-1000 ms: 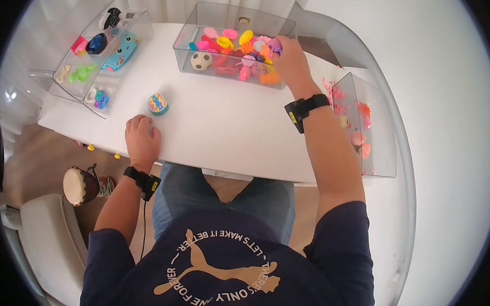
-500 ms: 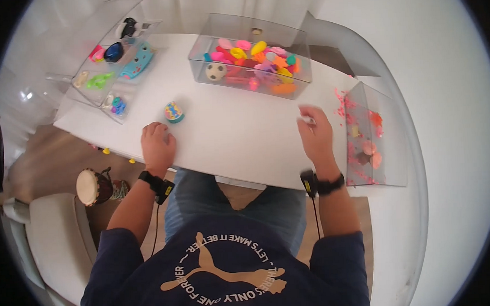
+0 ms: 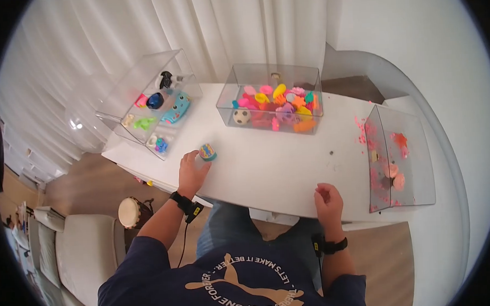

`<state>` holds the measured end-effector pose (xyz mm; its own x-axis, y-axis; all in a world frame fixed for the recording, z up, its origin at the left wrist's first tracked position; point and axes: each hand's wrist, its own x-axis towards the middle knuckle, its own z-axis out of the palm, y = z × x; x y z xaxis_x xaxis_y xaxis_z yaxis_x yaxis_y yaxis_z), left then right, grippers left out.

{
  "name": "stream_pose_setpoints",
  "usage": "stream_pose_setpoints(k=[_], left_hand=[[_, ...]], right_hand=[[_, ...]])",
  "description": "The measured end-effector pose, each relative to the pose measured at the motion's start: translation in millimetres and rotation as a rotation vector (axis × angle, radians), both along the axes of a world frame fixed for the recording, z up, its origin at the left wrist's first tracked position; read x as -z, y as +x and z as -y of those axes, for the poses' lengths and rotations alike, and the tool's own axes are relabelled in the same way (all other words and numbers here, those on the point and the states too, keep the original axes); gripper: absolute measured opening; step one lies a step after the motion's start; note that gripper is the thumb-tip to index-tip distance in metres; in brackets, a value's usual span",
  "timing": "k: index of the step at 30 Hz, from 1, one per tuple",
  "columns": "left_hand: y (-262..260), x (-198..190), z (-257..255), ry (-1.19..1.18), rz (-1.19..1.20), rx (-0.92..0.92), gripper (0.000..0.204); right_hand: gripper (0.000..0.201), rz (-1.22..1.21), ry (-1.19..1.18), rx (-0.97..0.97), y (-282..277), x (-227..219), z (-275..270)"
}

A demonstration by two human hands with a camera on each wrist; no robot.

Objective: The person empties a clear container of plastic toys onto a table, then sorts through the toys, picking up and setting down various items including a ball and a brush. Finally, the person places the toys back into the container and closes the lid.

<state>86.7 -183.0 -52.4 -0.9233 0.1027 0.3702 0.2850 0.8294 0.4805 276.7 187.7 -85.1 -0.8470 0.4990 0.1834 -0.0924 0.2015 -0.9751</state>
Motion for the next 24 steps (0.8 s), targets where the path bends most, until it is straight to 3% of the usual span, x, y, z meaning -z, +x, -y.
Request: stream_pose_setpoints(k=[4,8,16,19,22,24], left_hand=[[-20,-20,-6,-0.050,0.031,-0.044,0.063],[-26,-41,-21,-0.141,0.207,-0.072,0.070],[-57,-11,-17,-0.317,0.256,0.005,0.068],[-81,1,-2,-0.241,0.266,0.125,0.063],[-81,-51,-20,0.147,0.599,0.178,0.058],[-89,-72,-30,0.226,0.519,0.244,0.055]], right_hand=[[0.018,-0.013,0.108,-0.005,-1,-5,4],[0.016,-0.056,0.141,-0.017,1,-7,6],[0.014,-0.065,0.183,-0.021,4,-18,8],[0.013,-0.074,0.163,-0.033,4,-15,7],[0.013,-0.062,0.149,-0.040,5,-16,8],[0.013,-0.061,0.133,-0.032,5,-15,8]])
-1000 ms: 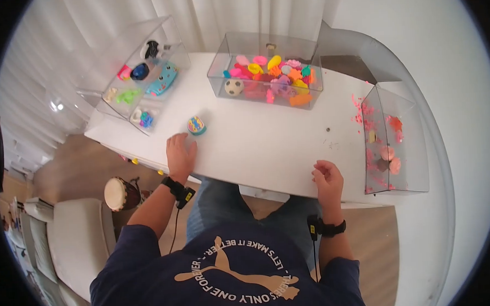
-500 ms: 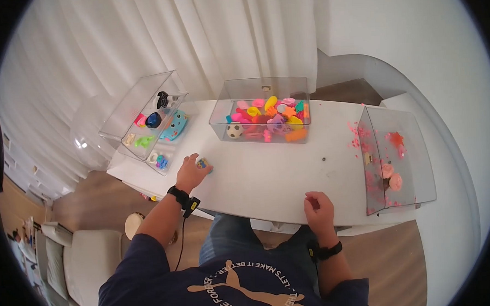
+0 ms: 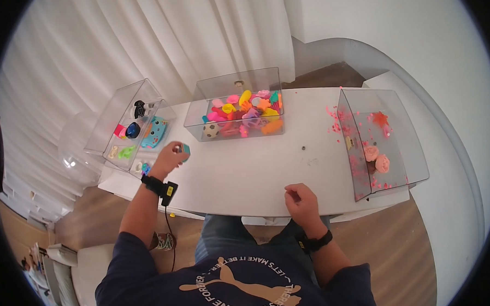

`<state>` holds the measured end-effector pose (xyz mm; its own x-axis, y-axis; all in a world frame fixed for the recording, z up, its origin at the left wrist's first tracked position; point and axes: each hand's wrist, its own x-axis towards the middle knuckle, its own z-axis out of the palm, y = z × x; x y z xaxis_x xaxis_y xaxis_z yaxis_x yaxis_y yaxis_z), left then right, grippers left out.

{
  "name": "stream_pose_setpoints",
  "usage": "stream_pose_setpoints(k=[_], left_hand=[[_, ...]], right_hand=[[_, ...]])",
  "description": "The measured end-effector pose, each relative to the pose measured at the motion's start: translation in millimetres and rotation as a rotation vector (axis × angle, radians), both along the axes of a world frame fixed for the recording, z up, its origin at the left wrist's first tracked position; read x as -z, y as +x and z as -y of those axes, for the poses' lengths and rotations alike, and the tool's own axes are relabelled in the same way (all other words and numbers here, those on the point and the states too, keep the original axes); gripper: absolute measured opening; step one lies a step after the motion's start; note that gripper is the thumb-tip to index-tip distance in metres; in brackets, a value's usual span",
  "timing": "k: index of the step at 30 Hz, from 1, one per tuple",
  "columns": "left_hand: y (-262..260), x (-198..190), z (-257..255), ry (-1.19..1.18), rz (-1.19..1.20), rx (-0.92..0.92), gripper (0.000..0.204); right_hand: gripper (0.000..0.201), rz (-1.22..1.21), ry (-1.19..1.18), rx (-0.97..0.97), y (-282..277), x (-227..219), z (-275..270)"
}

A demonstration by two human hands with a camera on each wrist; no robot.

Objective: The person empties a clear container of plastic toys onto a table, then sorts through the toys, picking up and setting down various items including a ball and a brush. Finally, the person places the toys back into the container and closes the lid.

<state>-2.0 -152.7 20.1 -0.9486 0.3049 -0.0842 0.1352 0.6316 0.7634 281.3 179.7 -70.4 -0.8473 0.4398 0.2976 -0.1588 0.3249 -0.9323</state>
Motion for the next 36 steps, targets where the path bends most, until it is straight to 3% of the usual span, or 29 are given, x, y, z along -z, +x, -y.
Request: stream_pose_setpoints(k=[4,6,11,17,22,26,29,32,35,36], left_hand=[[-10,-59,-40,0.027,-0.130,0.054,0.060],[-24,-69,-61,-0.015,-0.201,0.087,0.063],[-66,-66,-106,-0.204,-0.375,0.223,0.064],[-86,-45,-136,-0.379,-0.418,0.273,0.065],[-93,-32,-133,-0.312,-0.521,0.192,0.061],[-90,-45,-117,-0.374,-0.622,0.108,0.053],[-90,-54,-101,-0.502,-0.579,-0.093,0.052],[-123,-33,-73,-0.592,-0.479,-0.148,0.053],[-128,-28,-61,-0.368,-0.050,-0.151,0.053],[-125,-27,-61,-0.360,-0.032,-0.165,0.053]], right_hand=[[0.013,0.004,0.014,0.009,1,0,0],[0.013,-0.016,0.046,0.014,1,-2,1],[0.013,-0.008,0.051,0.028,1,-3,3],[0.015,-0.049,0.105,0.072,1,-5,4],[0.015,-0.053,0.128,0.077,1,-9,5],[0.015,-0.050,0.137,0.076,2,-9,5],[0.015,-0.047,0.133,0.078,1,-5,4],[0.015,-0.047,0.135,0.083,0,-6,5],[0.015,-0.016,0.111,0.081,1,-5,6],[0.015,0.000,0.099,0.081,1,-4,6]])
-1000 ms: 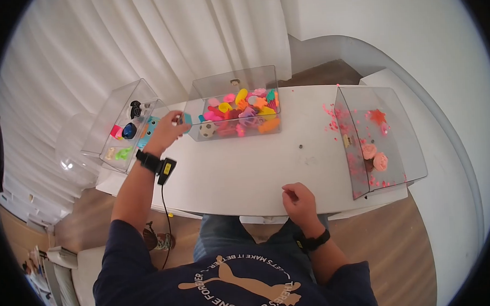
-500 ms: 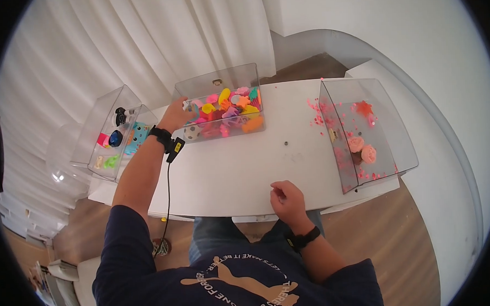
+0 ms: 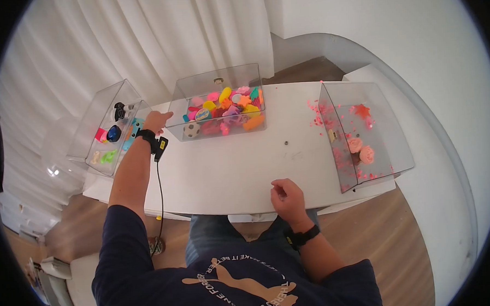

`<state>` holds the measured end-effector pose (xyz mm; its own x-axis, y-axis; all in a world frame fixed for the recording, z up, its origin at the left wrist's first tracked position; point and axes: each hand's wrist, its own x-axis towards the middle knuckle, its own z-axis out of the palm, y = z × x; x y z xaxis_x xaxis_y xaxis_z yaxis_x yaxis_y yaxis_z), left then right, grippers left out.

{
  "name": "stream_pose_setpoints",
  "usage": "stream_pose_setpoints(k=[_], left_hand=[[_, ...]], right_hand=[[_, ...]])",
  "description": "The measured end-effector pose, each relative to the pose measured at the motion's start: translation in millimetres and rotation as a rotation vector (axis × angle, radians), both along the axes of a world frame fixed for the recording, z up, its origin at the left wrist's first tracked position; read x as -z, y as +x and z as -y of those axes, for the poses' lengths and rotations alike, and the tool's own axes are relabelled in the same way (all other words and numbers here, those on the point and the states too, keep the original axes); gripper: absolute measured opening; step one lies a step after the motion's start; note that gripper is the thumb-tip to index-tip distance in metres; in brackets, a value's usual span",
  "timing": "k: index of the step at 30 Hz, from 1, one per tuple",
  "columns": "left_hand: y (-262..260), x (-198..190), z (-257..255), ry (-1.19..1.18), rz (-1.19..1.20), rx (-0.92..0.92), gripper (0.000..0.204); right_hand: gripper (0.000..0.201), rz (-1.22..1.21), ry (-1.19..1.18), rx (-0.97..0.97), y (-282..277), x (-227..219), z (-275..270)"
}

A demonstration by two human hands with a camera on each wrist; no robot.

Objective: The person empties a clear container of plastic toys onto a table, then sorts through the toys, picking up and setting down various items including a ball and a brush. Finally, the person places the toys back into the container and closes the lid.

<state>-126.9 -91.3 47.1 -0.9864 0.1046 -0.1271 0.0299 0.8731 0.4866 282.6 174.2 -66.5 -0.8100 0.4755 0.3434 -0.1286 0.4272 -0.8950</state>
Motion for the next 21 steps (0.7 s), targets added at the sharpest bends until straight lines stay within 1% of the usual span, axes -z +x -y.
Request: stream_pose_setpoints(k=[2,6,7,8,10,12,16,18,21], left_hand=[[4,5,-3,0.020,0.033,-0.031,0.051],[-3,7,-13,-0.110,0.073,0.061,0.033],[-19,19,-10,-0.253,0.010,0.172,0.029],[-44,41,-4,-0.396,-0.053,0.285,0.026],[-52,54,-5,-0.666,-0.205,0.466,0.024],[-38,46,-8,-0.916,-0.385,0.591,0.025],[-44,65,-3,-0.840,-0.442,0.571,0.026],[-36,60,-1,-0.775,-0.469,0.551,0.027],[-16,57,-5,-0.367,-0.411,0.260,0.029]], right_hand=[[0.016,-0.003,-0.002,-0.002,0,1,1],[0.016,-0.001,0.032,0.003,-2,2,2],[0.016,0.001,0.056,0.006,-3,1,2],[0.016,0.005,0.077,0.010,-3,0,2],[0.016,0.016,0.097,0.021,-3,-2,3],[0.016,0.029,0.095,0.026,-4,-5,5],[0.015,0.041,0.076,0.031,-4,-2,6],[0.015,0.048,0.060,0.025,-5,-3,6],[0.017,0.088,0.019,0.012,-6,1,4]])
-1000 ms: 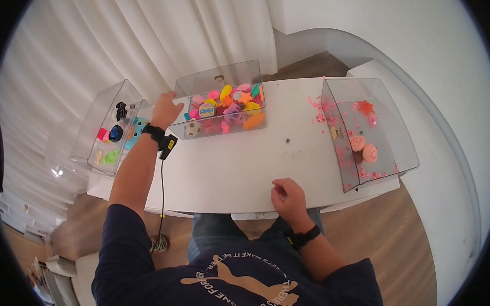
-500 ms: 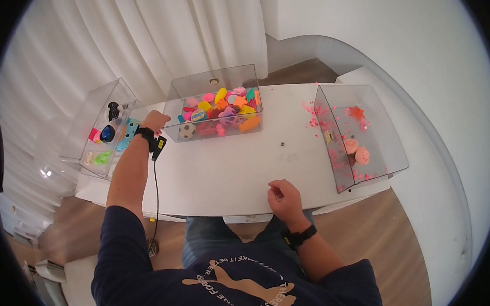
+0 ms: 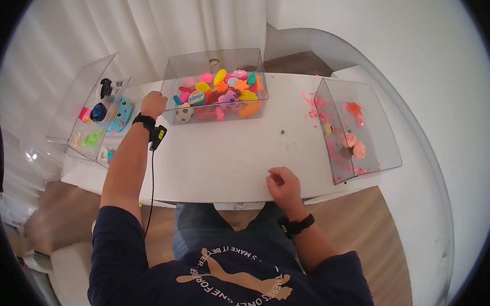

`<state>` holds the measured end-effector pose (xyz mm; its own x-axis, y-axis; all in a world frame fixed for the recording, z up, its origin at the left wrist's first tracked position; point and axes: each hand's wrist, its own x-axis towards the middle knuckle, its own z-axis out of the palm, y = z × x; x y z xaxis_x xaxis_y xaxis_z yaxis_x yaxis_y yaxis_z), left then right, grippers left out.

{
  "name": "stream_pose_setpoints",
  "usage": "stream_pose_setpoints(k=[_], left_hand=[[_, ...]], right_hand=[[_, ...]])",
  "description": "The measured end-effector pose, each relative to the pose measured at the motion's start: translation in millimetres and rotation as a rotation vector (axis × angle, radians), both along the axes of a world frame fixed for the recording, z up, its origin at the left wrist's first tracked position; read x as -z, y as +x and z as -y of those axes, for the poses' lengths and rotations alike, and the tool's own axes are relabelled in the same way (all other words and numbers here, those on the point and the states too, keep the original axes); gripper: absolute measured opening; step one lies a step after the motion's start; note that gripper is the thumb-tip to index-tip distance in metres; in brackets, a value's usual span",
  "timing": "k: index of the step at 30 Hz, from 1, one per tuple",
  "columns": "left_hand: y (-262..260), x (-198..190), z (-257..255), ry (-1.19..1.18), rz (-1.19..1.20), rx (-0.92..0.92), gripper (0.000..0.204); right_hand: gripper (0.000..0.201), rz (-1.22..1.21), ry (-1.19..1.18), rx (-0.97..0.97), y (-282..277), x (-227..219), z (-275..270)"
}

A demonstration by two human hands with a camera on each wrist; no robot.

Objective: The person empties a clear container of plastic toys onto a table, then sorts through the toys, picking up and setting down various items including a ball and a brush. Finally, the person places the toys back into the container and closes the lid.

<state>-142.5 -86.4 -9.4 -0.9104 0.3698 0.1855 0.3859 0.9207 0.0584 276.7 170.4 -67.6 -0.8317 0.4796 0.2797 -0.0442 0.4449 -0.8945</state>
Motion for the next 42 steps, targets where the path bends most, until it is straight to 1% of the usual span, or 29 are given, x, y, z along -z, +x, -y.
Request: stream_pose_setpoints(k=[3,6,7,9,11,13,15,16,18,21,24,28,30,33,36,39,40,42], left_hand=[[10,-3,2,0.061,0.033,-0.010,0.034],[21,-4,2,0.150,0.042,-0.070,0.035],[23,-4,2,0.166,0.047,-0.079,0.035],[26,-4,3,0.194,0.057,-0.092,0.035],[28,-4,2,0.177,0.078,-0.120,0.033],[33,-8,0,0.179,0.080,-0.136,0.032],[43,-11,1,0.199,0.067,-0.139,0.033],[45,-9,2,0.191,0.054,-0.132,0.033],[46,-7,3,0.179,0.025,-0.114,0.033],[56,-10,3,0.212,0.044,-0.145,0.034],[72,-16,3,0.301,0.053,-0.186,0.034],[76,-10,8,0.306,0.016,-0.166,0.035],[80,-9,10,0.304,-0.005,-0.158,0.035],[87,-10,10,0.301,-0.032,-0.165,0.035],[88,-6,11,0.326,-0.050,-0.159,0.035],[92,-4,14,0.335,-0.071,-0.156,0.034],[93,-3,15,0.341,-0.075,-0.150,0.035],[92,-1,16,0.353,-0.081,-0.137,0.035]], right_hand=[[0.020,0.039,-0.113,-0.024,-1,0,-5],[0.024,0.190,-0.264,-0.152,-9,-12,-21],[0.025,0.205,-0.136,-0.179,-13,-22,-26],[0.026,0.232,0.114,-0.229,-23,-67,-31],[0.025,0.148,0.167,-0.243,-39,-100,-37],[0.027,0.080,0.200,-0.189,-58,-130,-44],[0.034,0.074,0.322,-0.158,-83,-144,-57],[0.036,0.109,0.305,-0.125,-96,-148,-60],[0.041,0.176,0.269,-0.057,-122,-150,-62],[0.050,0.277,0.435,0.096,-155,-129,-72],[0.054,0.377,0.485,0.120,-174,-107,-79],[0.044,0.465,0.509,0.051,-189,-94,-87],[0.040,0.514,0.510,0.036,-187,-99,-86],[0.038,0.500,0.573,0.035,-184,-100,-87],[0.038,0.495,0.567,0.017,-180,-107,-83],[0.037,0.326,0.544,0.015,-184,-87,-89],[0.038,0.408,0.480,0.009,-186,-83,-94],[0.039,0.572,0.347,-0.002,-188,-95,-84]])
